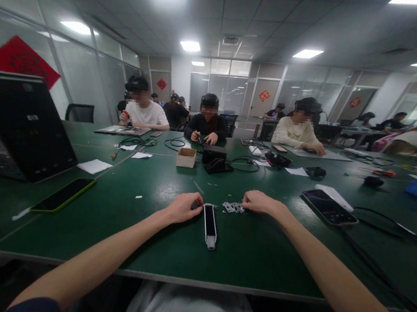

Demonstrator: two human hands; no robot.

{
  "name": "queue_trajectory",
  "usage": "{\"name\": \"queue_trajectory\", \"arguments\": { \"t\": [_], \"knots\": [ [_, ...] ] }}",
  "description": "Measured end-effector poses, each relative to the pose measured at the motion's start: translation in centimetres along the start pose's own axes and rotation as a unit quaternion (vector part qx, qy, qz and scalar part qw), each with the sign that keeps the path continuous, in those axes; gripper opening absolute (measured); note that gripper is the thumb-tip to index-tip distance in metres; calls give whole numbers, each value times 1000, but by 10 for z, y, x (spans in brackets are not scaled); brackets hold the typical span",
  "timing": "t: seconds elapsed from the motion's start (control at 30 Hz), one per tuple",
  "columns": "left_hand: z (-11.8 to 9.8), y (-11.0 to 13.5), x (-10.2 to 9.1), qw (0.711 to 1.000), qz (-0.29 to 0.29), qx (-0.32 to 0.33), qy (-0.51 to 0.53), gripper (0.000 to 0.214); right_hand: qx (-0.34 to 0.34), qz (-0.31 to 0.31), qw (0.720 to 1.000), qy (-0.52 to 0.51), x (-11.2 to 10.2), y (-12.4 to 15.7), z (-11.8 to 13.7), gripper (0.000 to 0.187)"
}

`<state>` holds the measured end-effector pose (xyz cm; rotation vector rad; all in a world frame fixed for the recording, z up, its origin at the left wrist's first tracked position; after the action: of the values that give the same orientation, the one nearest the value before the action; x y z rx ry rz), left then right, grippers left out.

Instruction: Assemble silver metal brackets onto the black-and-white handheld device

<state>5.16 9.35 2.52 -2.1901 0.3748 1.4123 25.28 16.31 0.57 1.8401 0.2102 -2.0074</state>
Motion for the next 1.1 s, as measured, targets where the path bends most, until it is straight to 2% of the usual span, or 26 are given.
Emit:
{"name": "queue_trajectory", "arguments": {
  "t": [0.23,0.33,0.47,0.57,0.67,0.77,0.87,0.97,1.1],
  "knots": [
    [3,0,1,1000,-10,8,2,15,23,26,998,-61,8,2,-13,21],
    [1,2,-1,1000,-4,0,7,16,13,-2,998,-66,3,4,-10,16],
    [1,3,-2,1000,2,-11,11,17,-10,-69,997,-45,-10,6,-3,3],
    [3,4,-1,1000,3,-12,19,18,-74,-145,985,-60,-23,10,15,8],
    [3,3,-1,1000,1,-13,11,15,-154,-214,961,-85,-29,19,43,13],
    [0,2,-3,1000,-1,-13,2,13,-214,-222,945,-114,-22,27,73,16],
    [-2,2,-4,1000,0,-13,2,13,-235,-219,938,-128,-18,34,93,16],
    [0,1,-4,1000,-6,-11,-1,13,-237,-219,937,-137,-18,37,101,16],
    [2,0,-2,1000,-15,-2,1,12,-221,-229,936,-150,-20,37,98,17]
  ]
}}
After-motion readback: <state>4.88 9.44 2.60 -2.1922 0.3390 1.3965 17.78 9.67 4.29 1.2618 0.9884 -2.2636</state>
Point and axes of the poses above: each hand's wrist, its own y-axis away from the middle knuckle, its own x-axis out of the palm, z = x × y, the point moved 10 cm from there along -y, towards the middle knuckle, and after that the axes turned 1 degree about -y, right-handed, at the moved point
